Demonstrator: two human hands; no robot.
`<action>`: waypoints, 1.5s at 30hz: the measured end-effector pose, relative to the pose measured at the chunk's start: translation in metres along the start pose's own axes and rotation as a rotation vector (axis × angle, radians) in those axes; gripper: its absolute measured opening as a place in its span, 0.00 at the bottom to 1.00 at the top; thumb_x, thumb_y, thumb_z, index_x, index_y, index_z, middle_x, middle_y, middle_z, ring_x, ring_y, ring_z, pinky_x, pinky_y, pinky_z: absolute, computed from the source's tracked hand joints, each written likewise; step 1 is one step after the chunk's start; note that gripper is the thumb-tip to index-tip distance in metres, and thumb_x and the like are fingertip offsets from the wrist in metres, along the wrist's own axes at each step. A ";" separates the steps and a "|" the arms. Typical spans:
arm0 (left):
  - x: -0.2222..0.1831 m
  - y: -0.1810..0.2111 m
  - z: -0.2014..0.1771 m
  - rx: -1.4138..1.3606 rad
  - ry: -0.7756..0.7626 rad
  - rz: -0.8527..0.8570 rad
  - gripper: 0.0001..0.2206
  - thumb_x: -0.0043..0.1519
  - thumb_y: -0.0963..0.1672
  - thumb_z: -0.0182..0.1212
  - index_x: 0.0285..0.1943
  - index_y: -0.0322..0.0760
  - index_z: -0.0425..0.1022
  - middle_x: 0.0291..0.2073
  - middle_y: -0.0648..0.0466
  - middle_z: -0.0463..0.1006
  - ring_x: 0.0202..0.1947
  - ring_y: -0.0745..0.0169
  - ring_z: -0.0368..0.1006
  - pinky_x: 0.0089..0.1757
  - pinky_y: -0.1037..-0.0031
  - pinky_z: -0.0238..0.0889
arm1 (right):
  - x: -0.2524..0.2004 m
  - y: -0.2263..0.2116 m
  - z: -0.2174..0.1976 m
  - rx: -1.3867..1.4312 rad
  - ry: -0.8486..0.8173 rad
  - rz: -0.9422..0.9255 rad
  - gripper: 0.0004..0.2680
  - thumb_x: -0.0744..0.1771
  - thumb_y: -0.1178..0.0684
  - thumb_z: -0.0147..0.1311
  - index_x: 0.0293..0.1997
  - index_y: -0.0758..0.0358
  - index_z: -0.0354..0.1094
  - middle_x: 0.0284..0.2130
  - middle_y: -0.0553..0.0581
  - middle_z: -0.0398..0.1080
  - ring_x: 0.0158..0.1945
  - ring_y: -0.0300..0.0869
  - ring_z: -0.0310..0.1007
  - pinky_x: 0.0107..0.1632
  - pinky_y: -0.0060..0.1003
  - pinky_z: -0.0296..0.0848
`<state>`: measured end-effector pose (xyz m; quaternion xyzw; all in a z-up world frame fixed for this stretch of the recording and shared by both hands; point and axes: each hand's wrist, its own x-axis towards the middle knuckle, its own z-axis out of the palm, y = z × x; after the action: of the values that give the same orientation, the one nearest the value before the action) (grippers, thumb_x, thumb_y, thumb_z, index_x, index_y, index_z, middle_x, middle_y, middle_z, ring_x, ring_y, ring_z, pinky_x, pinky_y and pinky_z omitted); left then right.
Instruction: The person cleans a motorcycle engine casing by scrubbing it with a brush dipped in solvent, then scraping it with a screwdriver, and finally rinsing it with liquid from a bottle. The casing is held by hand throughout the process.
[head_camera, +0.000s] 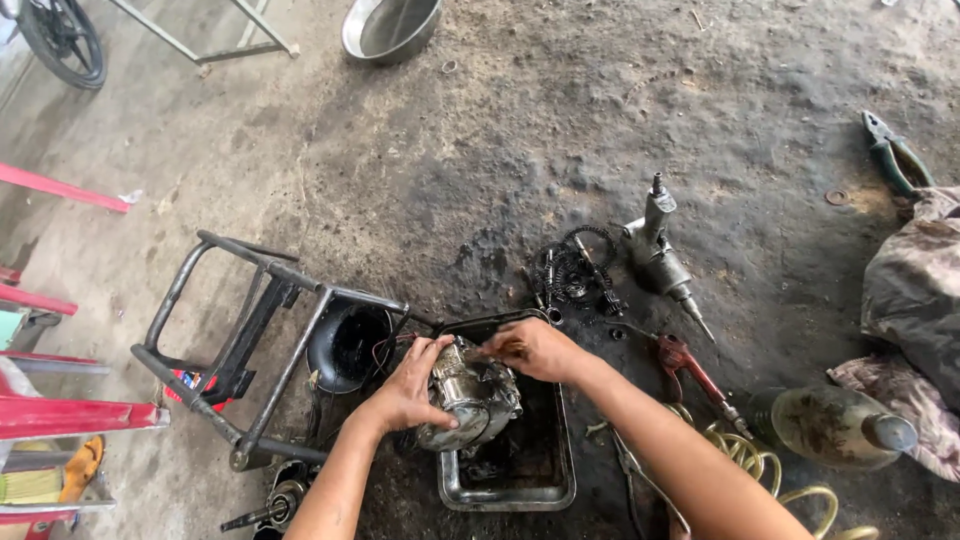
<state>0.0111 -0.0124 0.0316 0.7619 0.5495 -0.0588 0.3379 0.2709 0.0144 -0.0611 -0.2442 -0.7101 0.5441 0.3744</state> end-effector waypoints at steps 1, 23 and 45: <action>0.001 -0.001 0.001 -0.009 0.015 0.024 0.61 0.31 0.47 0.85 0.78 0.45 0.48 0.66 0.49 0.55 0.72 0.49 0.50 0.67 0.65 0.48 | 0.002 -0.015 -0.005 -0.111 0.004 0.041 0.10 0.64 0.65 0.58 0.48 0.64 0.77 0.44 0.58 0.78 0.47 0.46 0.80 0.50 0.38 0.79; -0.009 0.010 0.007 0.098 -0.020 -0.080 0.64 0.31 0.50 0.85 0.78 0.47 0.41 0.64 0.50 0.56 0.70 0.49 0.52 0.70 0.63 0.47 | -0.013 0.055 0.007 -0.173 -0.015 0.108 0.08 0.63 0.68 0.58 0.42 0.67 0.77 0.45 0.56 0.78 0.51 0.42 0.78 0.55 0.36 0.79; -0.006 0.015 0.012 0.142 -0.035 -0.136 0.66 0.30 0.50 0.86 0.77 0.50 0.38 0.67 0.49 0.53 0.73 0.48 0.46 0.70 0.63 0.40 | -0.025 0.012 0.037 0.230 0.237 0.168 0.08 0.63 0.65 0.59 0.46 0.68 0.73 0.48 0.57 0.80 0.52 0.40 0.81 0.56 0.37 0.78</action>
<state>0.0248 -0.0266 0.0321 0.7436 0.5884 -0.1339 0.2880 0.2556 -0.0224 -0.0840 -0.3204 -0.5713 0.6185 0.4341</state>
